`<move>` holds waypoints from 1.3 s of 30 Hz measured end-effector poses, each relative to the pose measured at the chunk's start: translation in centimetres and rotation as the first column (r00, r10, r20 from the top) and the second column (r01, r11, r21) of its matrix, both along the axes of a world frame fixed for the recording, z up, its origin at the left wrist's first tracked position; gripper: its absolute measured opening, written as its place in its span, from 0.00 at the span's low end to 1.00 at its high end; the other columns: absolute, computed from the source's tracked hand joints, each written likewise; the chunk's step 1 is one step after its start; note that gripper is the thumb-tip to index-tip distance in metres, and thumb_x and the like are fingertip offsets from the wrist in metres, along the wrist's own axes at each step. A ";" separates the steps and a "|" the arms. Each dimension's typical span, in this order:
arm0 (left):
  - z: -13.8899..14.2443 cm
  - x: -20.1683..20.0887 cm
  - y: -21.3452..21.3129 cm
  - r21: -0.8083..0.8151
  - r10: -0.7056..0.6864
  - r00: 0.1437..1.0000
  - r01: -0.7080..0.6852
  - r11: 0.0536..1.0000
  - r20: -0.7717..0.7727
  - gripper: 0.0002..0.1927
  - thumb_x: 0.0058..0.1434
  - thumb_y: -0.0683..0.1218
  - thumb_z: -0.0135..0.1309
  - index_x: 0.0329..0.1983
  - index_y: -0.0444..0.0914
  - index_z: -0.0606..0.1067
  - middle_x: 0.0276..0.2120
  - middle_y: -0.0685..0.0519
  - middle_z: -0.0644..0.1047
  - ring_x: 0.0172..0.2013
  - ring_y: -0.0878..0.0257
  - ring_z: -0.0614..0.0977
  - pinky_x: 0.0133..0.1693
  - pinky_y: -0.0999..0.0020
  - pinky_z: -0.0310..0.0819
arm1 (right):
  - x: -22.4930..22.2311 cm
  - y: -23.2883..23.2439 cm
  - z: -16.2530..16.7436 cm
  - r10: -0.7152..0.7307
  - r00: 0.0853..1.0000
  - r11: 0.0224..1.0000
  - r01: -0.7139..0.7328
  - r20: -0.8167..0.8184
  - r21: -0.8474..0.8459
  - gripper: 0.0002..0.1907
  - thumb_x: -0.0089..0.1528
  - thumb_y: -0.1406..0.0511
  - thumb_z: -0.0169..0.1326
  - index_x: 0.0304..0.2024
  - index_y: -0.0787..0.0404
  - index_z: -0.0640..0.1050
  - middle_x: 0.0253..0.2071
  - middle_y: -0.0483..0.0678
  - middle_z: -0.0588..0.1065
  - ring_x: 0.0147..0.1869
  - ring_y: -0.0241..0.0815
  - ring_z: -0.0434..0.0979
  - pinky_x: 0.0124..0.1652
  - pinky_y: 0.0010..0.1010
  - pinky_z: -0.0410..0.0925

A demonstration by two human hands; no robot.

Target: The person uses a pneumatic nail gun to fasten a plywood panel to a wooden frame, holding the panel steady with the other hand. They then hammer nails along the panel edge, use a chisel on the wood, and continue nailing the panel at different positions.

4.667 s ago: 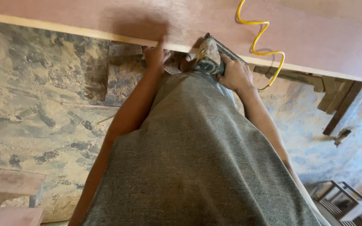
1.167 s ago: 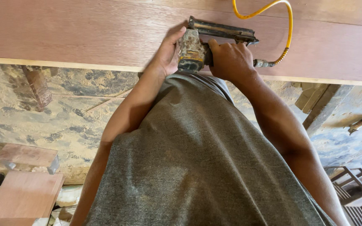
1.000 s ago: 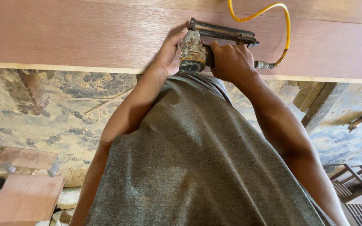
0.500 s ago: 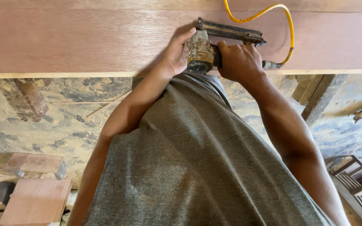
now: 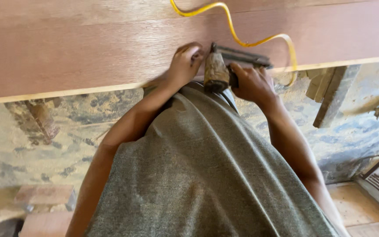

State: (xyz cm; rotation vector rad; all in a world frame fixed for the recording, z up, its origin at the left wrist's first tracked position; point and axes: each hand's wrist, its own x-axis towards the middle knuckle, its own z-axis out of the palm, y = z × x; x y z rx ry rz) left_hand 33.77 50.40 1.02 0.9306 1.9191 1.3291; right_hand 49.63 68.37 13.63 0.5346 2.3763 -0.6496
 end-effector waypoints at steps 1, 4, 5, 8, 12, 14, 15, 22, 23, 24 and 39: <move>0.2 -0.2 -0.5 0.065 -0.008 0.992 0.016 0.998 -0.124 0.11 0.64 0.39 0.58 0.48 0.29 0.77 0.47 0.38 0.80 0.45 0.44 0.83 0.49 0.56 0.78 | 0.9 -0.4 0.1 -0.061 0.998 0.997 0.060 -0.026 -0.052 0.21 0.63 0.65 0.54 0.59 0.53 0.75 0.37 0.49 0.81 0.31 0.43 0.83 0.29 0.40 0.75; 0.6 -0.6 -1.3 0.011 -0.029 1.000 0.029 1.000 -0.001 0.09 0.63 0.38 0.54 0.46 0.29 0.78 0.43 0.39 0.81 0.39 0.48 0.84 0.42 0.59 0.80 | 4.4 -1.2 0.2 -0.078 0.975 0.992 0.056 -0.208 -0.111 0.28 0.53 0.63 0.62 0.57 0.59 0.77 0.35 0.54 0.81 0.34 0.48 0.83 0.33 0.42 0.76; 0.4 -0.9 -1.6 0.031 -0.010 0.999 0.012 0.999 -0.036 0.09 0.64 0.39 0.54 0.45 0.30 0.78 0.42 0.40 0.81 0.39 0.49 0.84 0.42 0.59 0.79 | 5.6 -1.7 -0.1 -0.129 0.923 0.968 0.038 -0.362 -0.248 0.26 0.55 0.65 0.60 0.57 0.63 0.74 0.39 0.58 0.79 0.38 0.52 0.80 0.37 0.43 0.74; 0.3 -1.4 -2.3 -0.011 0.021 0.999 -0.022 1.000 -0.039 0.09 0.67 0.42 0.54 0.46 0.34 0.79 0.38 0.44 0.82 0.36 0.51 0.84 0.41 0.59 0.78 | 9.0 -3.1 -0.1 -0.520 0.697 0.735 0.070 -0.494 -0.675 0.18 0.61 0.69 0.58 0.52 0.70 0.73 0.41 0.61 0.74 0.41 0.53 0.74 0.43 0.40 0.69; 0.0 -1.6 -4.0 -0.118 -0.043 0.999 0.046 0.992 0.031 0.08 0.70 0.45 0.52 0.44 0.37 0.80 0.33 0.45 0.81 0.33 0.52 0.84 0.38 0.59 0.77 | 12.0 -5.4 0.4 -0.928 0.327 0.315 0.429 -0.180 -0.847 0.10 0.62 0.74 0.59 0.46 0.72 0.75 0.35 0.51 0.76 0.37 0.43 0.75 0.39 0.31 0.70; 0.6 -1.0 -4.0 -0.012 -0.130 0.988 0.130 0.991 -0.077 0.06 0.69 0.44 0.54 0.41 0.36 0.79 0.34 0.45 0.80 0.35 0.49 0.82 0.40 0.56 0.77 | 12.6 -6.0 1.5 -0.976 0.134 0.214 0.516 -0.169 -0.829 0.17 0.60 0.75 0.55 0.52 0.72 0.73 0.33 0.50 0.75 0.34 0.41 0.74 0.36 0.30 0.69; 1.2 -0.5 -3.6 0.083 -0.173 0.970 0.189 0.978 -0.169 0.06 0.68 0.44 0.56 0.40 0.36 0.79 0.35 0.45 0.80 0.37 0.47 0.81 0.42 0.54 0.77 | 12.7 -5.6 2.1 -0.989 0.021 0.138 0.512 -0.148 -0.848 0.22 0.58 0.76 0.53 0.56 0.70 0.71 0.30 0.49 0.74 0.30 0.40 0.73 0.32 0.29 0.68; 5.2 3.0 2.8 0.179 -0.331 0.883 0.404 0.897 -0.334 0.10 0.68 0.42 0.55 0.51 0.33 0.78 0.42 0.42 0.79 0.46 0.43 0.79 0.51 0.50 0.75 | 17.1 0.6 5.5 -0.892 -0.440 -0.077 0.381 -0.107 -0.921 0.25 0.59 0.77 0.47 0.60 0.74 0.71 0.28 0.50 0.70 0.27 0.41 0.71 0.31 0.33 0.69; 5.2 3.4 4.2 0.165 -0.345 0.866 0.424 0.890 -0.362 0.12 0.67 0.43 0.56 0.51 0.33 0.77 0.44 0.42 0.79 0.48 0.43 0.79 0.53 0.49 0.74 | 18.5 2.1 5.6 -0.855 -0.506 -0.110 0.385 -0.111 -0.916 0.20 0.59 0.77 0.48 0.55 0.73 0.69 0.27 0.50 0.70 0.27 0.43 0.71 0.30 0.36 0.70; 4.7 3.8 5.6 0.145 -0.357 0.851 0.438 0.887 -0.386 0.14 0.66 0.43 0.57 0.52 0.33 0.77 0.45 0.42 0.79 0.49 0.43 0.79 0.55 0.49 0.73 | 19.9 3.6 5.1 -0.818 -0.565 -0.148 0.387 -0.108 -0.910 0.16 0.59 0.77 0.48 0.50 0.73 0.67 0.26 0.51 0.70 0.27 0.44 0.72 0.29 0.38 0.71; -1.3 13.3 30.8 -0.398 -0.574 0.545 0.415 0.818 -0.611 0.43 0.69 0.62 0.49 0.76 0.30 0.57 0.75 0.37 0.57 0.75 0.40 0.54 0.71 0.35 0.42 | 36.6 35.1 0.8 -0.756 -0.653 -0.304 0.291 0.044 -0.907 0.17 0.64 0.72 0.49 0.54 0.73 0.74 0.25 0.49 0.70 0.26 0.41 0.72 0.31 0.36 0.72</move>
